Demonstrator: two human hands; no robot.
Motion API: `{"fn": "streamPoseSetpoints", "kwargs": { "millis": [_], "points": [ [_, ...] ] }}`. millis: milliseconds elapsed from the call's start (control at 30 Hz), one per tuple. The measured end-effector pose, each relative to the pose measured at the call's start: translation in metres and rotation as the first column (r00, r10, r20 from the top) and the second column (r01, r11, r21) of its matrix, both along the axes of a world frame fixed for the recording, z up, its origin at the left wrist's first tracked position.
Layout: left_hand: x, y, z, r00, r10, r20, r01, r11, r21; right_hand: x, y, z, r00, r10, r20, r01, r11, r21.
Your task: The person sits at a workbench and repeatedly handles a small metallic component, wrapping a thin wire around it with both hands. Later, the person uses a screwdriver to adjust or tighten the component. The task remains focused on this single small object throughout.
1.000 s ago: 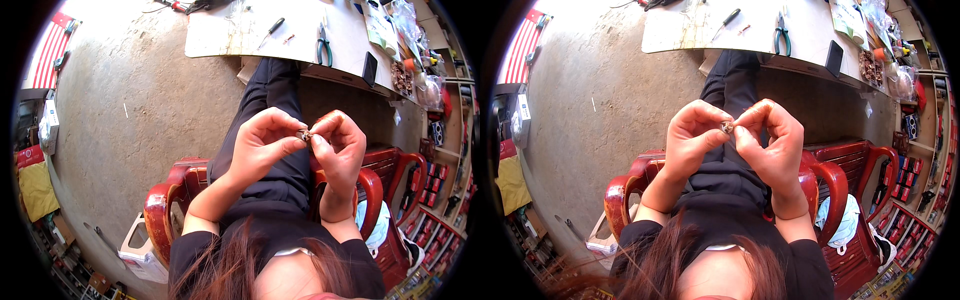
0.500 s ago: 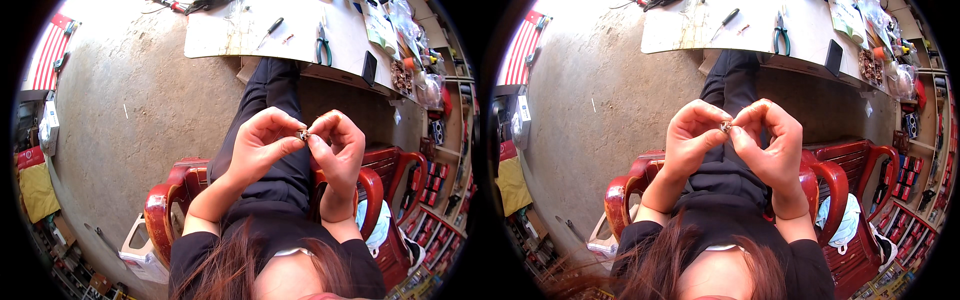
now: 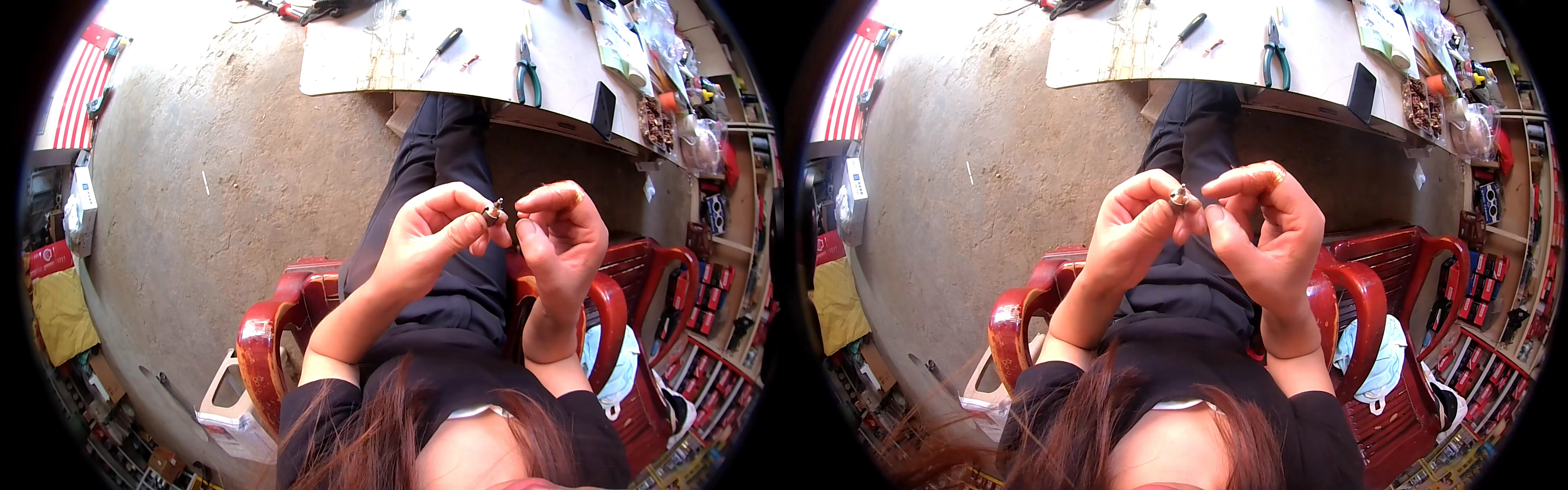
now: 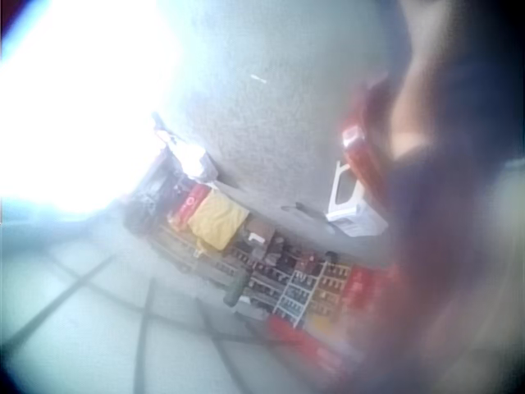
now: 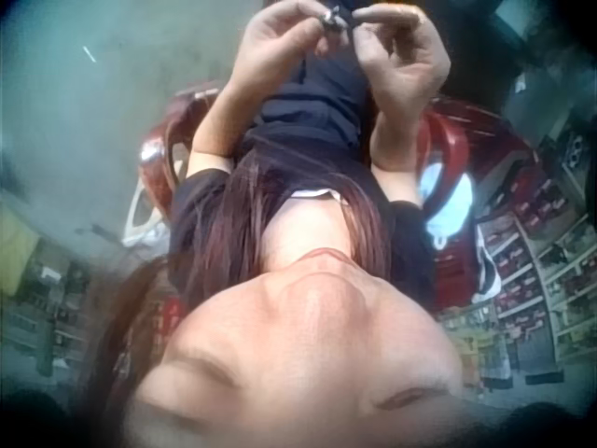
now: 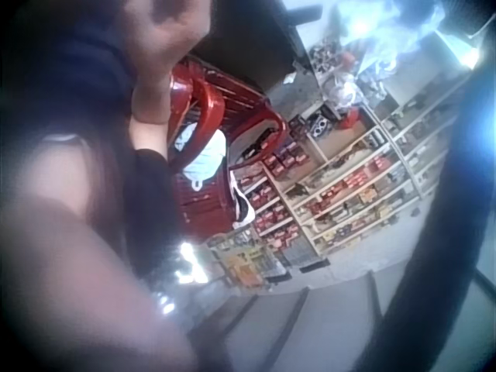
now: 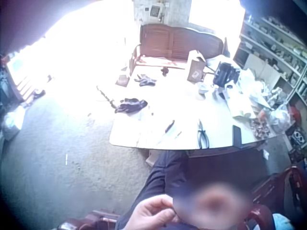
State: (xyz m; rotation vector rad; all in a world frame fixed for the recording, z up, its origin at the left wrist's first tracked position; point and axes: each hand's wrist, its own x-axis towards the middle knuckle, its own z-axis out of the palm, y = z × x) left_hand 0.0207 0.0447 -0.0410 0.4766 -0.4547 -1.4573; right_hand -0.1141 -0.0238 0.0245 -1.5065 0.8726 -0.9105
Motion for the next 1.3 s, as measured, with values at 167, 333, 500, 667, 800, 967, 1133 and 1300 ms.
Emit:
{"fn": "streamPoseSetpoints", "kwargs": {
  "millis": [167, 333, 500, 667, 800, 967, 1133, 1300],
  "points": [
    [-0.001, 0.001, 0.003, 0.998, -0.045, -0.052, 0.046, 0.999, 0.015, 0.003, -0.001, -0.002, 0.996, 0.084, -0.017, -0.084, 0.996, 0.008],
    [-0.002, 0.001, 0.002, 0.996, -0.038, -0.079, 0.042, 0.998, 0.043, 0.004, -0.001, -0.004, 0.991, 0.131, -0.039, -0.127, 0.989, 0.074],
    [-0.003, 0.002, 0.004, 0.999, -0.03, -0.04, 0.032, 0.998, 0.053, 0.005, 0.0, -0.003, 0.989, 0.144, -0.028, -0.139, 0.983, 0.116],
    [-0.002, 0.003, 0.002, 0.993, -0.021, 0.119, 0.017, 0.999, 0.033, 0.002, -0.003, -0.008, 0.984, 0.156, 0.085, -0.172, 0.958, 0.229],
    [0.002, 0.006, 0.009, 0.955, 0.026, 0.294, -0.034, 0.999, 0.021, 0.0, -0.007, -0.012, 0.936, 0.173, 0.307, -0.292, 0.867, 0.403],
    [0.0, 0.005, 0.013, 0.851, 0.289, 0.438, -0.289, 0.955, -0.07, -0.005, -0.014, -0.017, 0.911, 0.169, 0.376, -0.354, 0.789, 0.502],
    [0.002, 0.002, 0.012, 0.579, 0.481, 0.658, -0.421, 0.868, -0.264, 0.001, -0.008, -0.023, 0.853, 0.079, 0.516, -0.425, 0.679, 0.599],
    [0.001, 0.002, 0.014, 0.472, 0.536, 0.7, -0.446, 0.83, -0.335, 0.002, -0.006, -0.024, 0.826, 0.064, 0.56, -0.473, 0.618, 0.627]
  ]
}}
